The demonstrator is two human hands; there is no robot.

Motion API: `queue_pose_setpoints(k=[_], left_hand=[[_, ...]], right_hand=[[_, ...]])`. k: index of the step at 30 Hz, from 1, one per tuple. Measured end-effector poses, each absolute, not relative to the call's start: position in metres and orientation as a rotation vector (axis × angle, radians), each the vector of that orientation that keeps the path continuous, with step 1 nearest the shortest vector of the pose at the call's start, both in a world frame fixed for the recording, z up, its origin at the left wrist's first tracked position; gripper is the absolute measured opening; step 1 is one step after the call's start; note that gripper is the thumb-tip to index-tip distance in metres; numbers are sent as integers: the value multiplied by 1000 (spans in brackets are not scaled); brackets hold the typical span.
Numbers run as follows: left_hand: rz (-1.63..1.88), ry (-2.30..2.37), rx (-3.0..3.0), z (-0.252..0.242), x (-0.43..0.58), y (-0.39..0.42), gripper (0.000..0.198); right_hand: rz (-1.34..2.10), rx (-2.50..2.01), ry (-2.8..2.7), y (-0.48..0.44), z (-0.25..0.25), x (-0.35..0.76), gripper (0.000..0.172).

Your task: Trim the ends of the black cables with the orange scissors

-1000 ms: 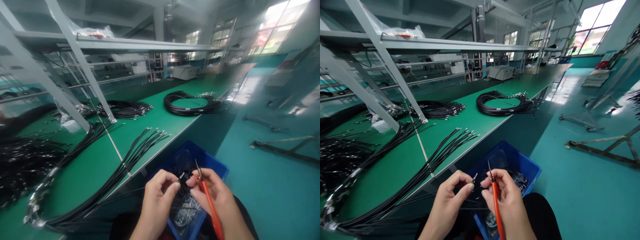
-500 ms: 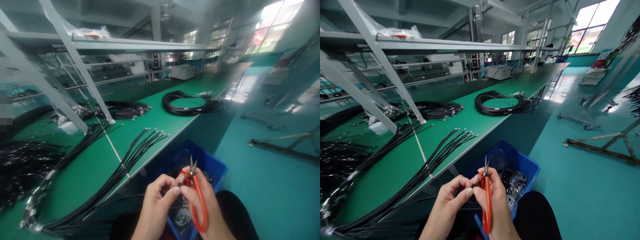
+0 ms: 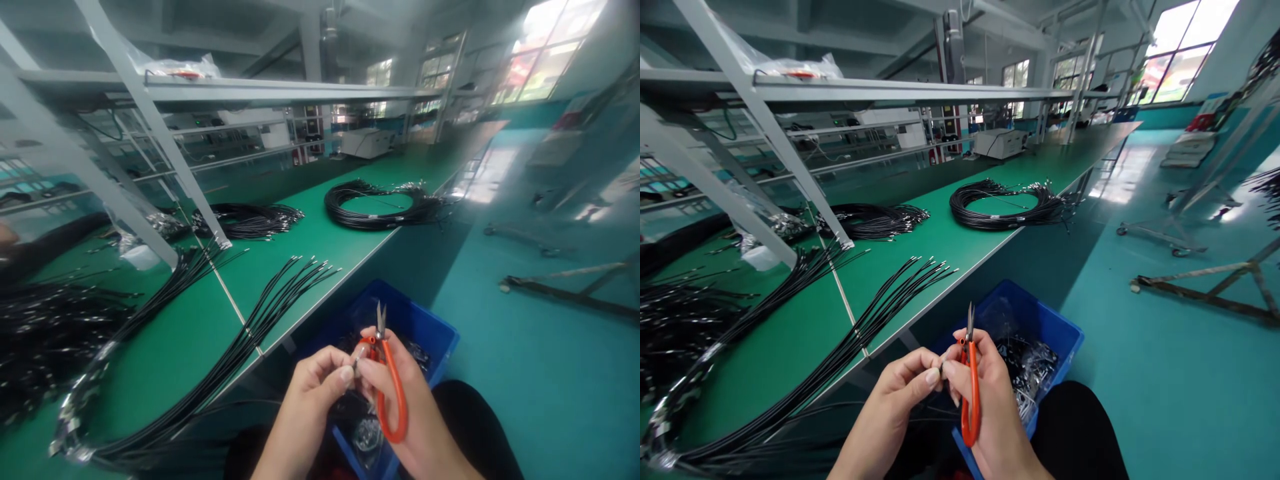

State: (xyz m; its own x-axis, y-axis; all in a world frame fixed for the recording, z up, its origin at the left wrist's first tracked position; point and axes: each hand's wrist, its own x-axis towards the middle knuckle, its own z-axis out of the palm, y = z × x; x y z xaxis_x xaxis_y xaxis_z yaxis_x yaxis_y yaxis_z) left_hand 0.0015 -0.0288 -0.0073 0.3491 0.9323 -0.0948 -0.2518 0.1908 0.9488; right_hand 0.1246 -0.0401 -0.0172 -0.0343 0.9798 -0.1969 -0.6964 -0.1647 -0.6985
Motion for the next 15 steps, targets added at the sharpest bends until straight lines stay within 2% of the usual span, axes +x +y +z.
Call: queue_pose_setpoints(k=[9,15], left_hand=[[909,728,814,-7,2,-26,16],[937,802,898,-11,2,-28,15]], right_hand=[[1578,-821,-498,-38,-18,125,32],[1521,-860,-488,-40,-19,126,33]])
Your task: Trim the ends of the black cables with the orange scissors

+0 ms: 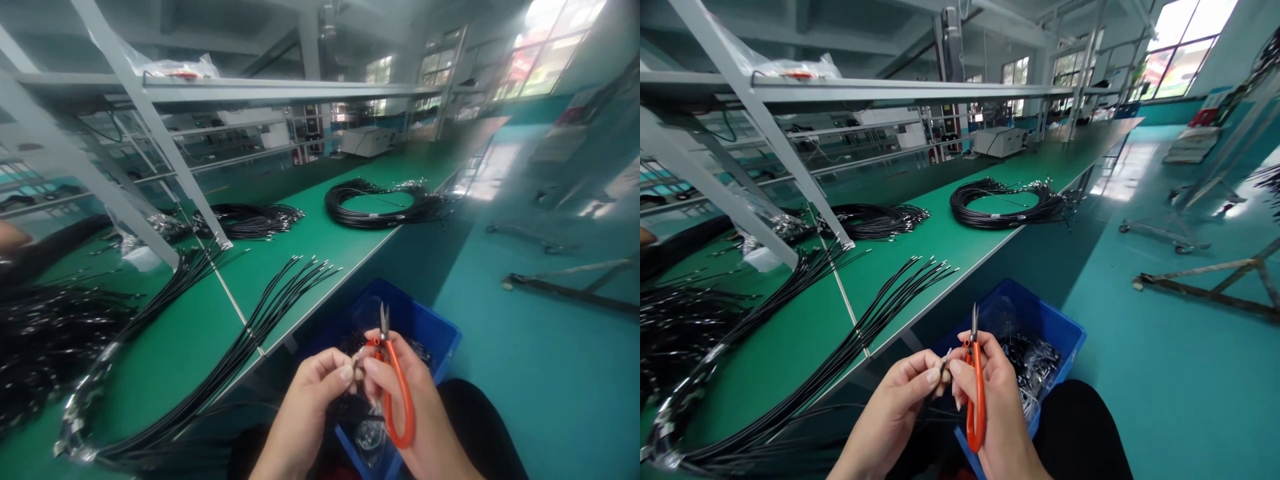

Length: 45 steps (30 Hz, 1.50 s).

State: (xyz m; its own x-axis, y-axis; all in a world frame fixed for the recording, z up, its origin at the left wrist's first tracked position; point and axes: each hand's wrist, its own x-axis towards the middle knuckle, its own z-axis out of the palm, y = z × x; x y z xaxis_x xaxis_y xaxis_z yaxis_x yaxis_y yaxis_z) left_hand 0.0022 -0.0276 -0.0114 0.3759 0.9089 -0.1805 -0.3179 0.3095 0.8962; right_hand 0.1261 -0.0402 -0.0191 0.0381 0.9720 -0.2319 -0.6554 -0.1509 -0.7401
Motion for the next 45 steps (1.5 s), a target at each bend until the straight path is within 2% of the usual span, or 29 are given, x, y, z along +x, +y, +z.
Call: queue_pose_setpoints(k=[10,15,21,26,30,33,39,41,45], left_hand=[[1016,1359,1557,-5,13,-33,17],[1011,1398,1609,-5,13,-37,17],[1062,1473,1692,-7,18,-39,14],[1108,1511,1757,-10,21,-42,16],[1068,1475,1638,-11,13,-37,16],[1022,1254,1397,-9,0,-29,17],[972,949,1105,-5,-16,-22,14],[959,900,1036,-4,-16,-22,14],[934,833,939,-3,-15,-22,14]], right_hand=[[1452,-931,-454,-38,-19,129,35],[1426,-949,-488,-42,-21,128,35],[1176,-1177,-605,-43,-18,124,39],[876,-1370,-767,-44,-23,119,29],[733,-1473,-941,-53,-28,117,29],[886,-1361,-1042,-57,-29,123,29],[1848,-883,-1028,-53,-24,159,32],[1943,-897,-1051,-56,-20,168,34],[1884,-987,-1204,-64,-13,173,35]])
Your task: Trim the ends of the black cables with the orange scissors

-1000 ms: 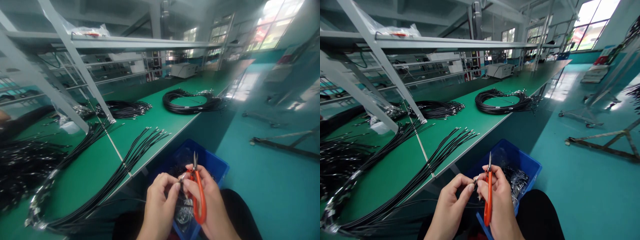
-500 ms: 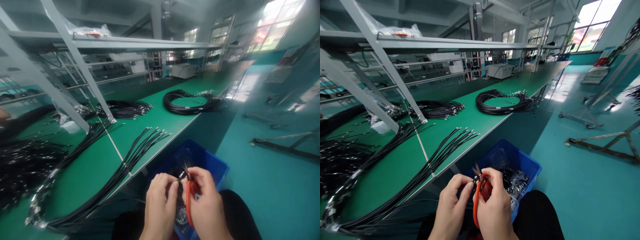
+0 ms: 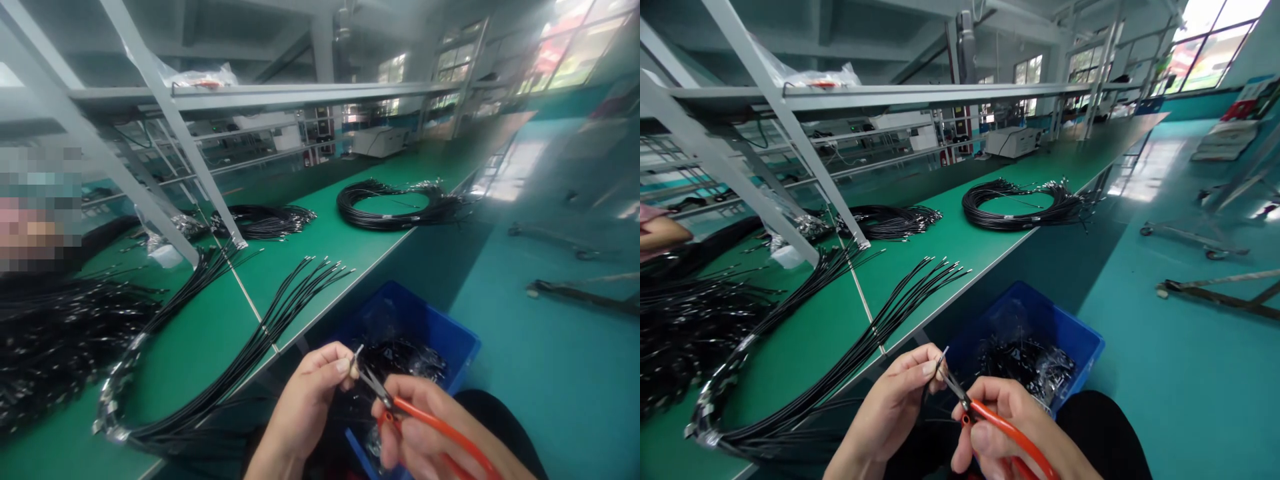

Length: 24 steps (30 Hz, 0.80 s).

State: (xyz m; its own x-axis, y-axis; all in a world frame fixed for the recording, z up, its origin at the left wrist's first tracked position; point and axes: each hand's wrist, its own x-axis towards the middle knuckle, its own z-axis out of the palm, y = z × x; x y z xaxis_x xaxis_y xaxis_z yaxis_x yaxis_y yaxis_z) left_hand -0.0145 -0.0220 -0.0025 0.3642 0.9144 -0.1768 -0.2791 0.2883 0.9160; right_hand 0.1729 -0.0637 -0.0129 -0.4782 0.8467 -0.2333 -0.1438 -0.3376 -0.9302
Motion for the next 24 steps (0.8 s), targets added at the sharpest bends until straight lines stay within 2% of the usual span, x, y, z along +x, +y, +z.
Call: queue_pose_setpoints(k=[6,14,19,21,24], left_hand=[[916,859,987,-2,-14,-21,14],[908,839,1048,-4,-14,-21,14],[908,861,1032,-7,-16,-21,15],[910,846,1028,-8,-16,-21,17],[897,815,1019,-8,-15,-22,19]], right_hand=[[1842,-1040,-1083,-61,-7,165,40],[2032,-919,-900,-54,-12,161,24],[2090,-865,-1075,-48,-29,162,32],[2014,-902,-1077,-47,-33,161,31],[1638,-1017,-949,-44,-32,156,29]])
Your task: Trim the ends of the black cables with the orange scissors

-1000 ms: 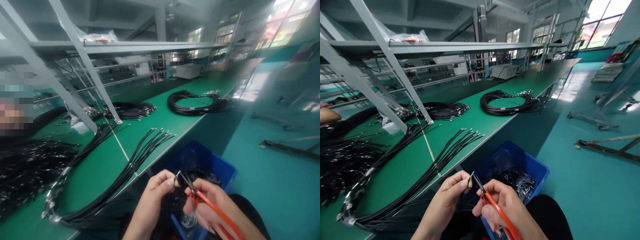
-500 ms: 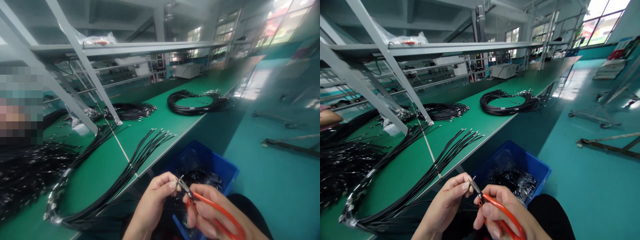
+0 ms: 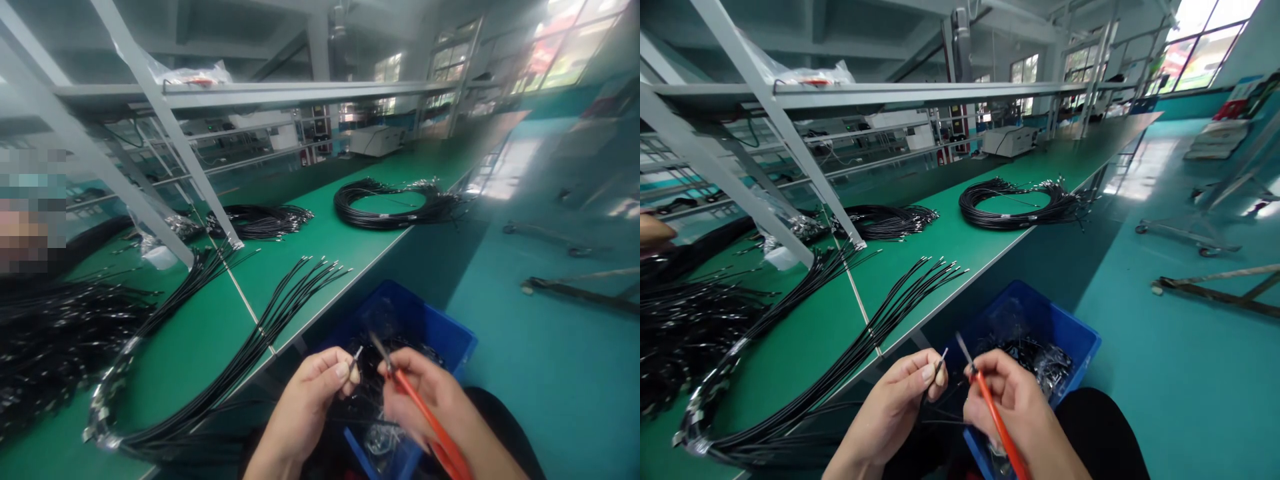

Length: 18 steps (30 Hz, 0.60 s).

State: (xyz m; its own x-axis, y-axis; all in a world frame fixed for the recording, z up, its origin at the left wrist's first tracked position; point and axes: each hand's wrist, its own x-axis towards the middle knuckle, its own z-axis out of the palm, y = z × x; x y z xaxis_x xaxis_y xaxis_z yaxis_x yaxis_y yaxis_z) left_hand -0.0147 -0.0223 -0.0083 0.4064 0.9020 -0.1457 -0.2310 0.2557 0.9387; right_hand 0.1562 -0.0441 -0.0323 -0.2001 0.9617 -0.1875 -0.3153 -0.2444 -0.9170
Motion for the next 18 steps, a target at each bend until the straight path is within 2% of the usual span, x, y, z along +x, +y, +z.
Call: queue_pose_setpoints(k=[2,4,8,12,18], left_hand=[[874,804,1004,-8,-13,-23,20],[834,801,992,-8,-10,-25,18],[757,857,1090,-8,-8,-28,18],[843,955,1210,-10,-8,-31,18],[934,949,1076,-14,-13,-29,16]], right_hand=[[1358,-1047,-907,-41,-29,152,34],[1231,-1035,-934,-39,-24,147,38],[1227,-1104,-932,-39,-13,138,33],[1219,-1185,-892,-39,-5,135,33],[1403,-1092,-841,-42,-13,145,28]])
